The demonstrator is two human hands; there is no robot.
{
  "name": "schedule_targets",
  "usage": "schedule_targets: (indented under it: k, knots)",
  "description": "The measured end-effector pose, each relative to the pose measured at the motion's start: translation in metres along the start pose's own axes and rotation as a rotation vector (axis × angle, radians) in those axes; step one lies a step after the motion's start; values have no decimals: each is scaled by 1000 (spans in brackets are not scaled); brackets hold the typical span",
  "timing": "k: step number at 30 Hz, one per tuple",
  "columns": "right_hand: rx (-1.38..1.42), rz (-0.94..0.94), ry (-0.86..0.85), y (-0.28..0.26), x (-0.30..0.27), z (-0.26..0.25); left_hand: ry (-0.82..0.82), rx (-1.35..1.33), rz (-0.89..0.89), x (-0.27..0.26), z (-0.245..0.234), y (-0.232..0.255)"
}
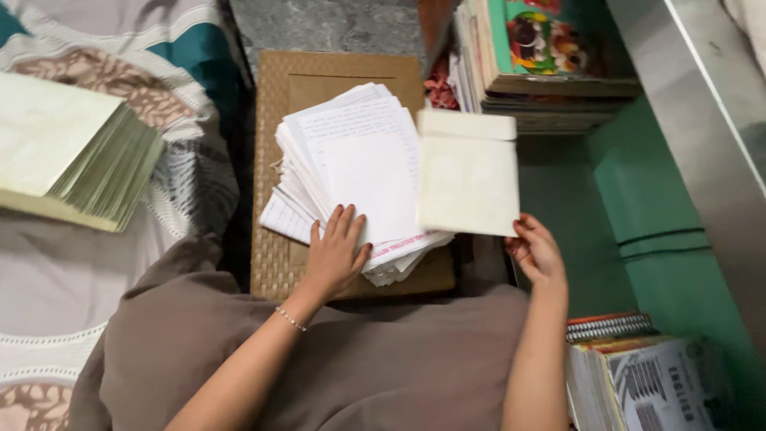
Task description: The person sits on the floor and organizes a stack of books and papers. They pick up books one by one, place them on a shelf, and then handle loose papers and envelopes, stacking them on the shelf as well.
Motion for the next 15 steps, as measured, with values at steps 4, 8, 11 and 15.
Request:
schedule_targets:
  k: [4,8,11,15]
  knots:
    - [196,-77,171,13,4,-64,-66,-33,-45,0,2,0]
    - [364,-126,386,43,16,-106,-101,-12,-60,-2,0,4]
    - [457,-105,444,58,45,-113,-121,-3,-65,-2,-1,7]
    - [180,-108,555,59,76,-111,-142,-21,-75,-2,-4,8]
Point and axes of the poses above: each hand's wrist, its own x-axis towards the middle knuckle, its own z-axis out of the palm, y = z × x, the point moved 7 cm from there along x, towards the middle knuckle, and after that the axes turned 7 degrees about -x, right-handed, at the moved point
